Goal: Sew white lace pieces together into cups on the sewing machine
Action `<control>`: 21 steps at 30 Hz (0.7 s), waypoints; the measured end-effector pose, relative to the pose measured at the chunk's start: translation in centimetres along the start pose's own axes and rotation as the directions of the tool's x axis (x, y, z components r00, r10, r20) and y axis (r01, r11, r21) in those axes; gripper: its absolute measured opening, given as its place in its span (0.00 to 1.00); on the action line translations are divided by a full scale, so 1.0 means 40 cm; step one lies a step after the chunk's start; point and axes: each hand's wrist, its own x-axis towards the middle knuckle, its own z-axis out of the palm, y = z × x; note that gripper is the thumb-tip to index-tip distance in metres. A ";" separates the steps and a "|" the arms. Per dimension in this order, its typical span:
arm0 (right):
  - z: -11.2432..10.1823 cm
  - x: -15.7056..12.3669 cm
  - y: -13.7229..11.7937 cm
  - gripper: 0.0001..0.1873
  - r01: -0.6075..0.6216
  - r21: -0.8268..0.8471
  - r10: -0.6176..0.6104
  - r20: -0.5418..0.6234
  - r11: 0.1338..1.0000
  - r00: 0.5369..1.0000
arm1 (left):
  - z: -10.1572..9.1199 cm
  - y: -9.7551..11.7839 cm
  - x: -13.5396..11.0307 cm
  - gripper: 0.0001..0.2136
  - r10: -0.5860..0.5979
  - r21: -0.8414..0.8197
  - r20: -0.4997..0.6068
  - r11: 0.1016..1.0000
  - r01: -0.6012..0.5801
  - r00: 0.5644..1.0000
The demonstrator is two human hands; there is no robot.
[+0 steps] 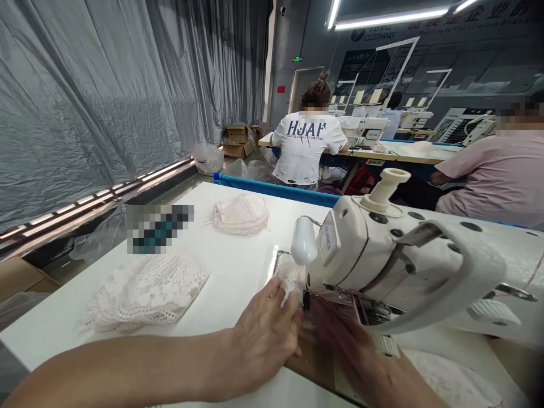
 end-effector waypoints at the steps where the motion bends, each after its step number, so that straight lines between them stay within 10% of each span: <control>1: -0.014 0.005 -0.020 0.17 0.038 -0.020 -0.037 0.025 0.999 0.999 | -0.013 -0.001 0.003 0.12 0.020 -0.017 0.006 1.000 -0.020 1.000; 21: -0.064 0.034 -0.071 0.25 0.215 -0.099 -0.209 0.066 0.972 0.976 | -0.003 0.009 -0.037 0.03 0.104 0.041 -0.142 0.994 -0.099 0.984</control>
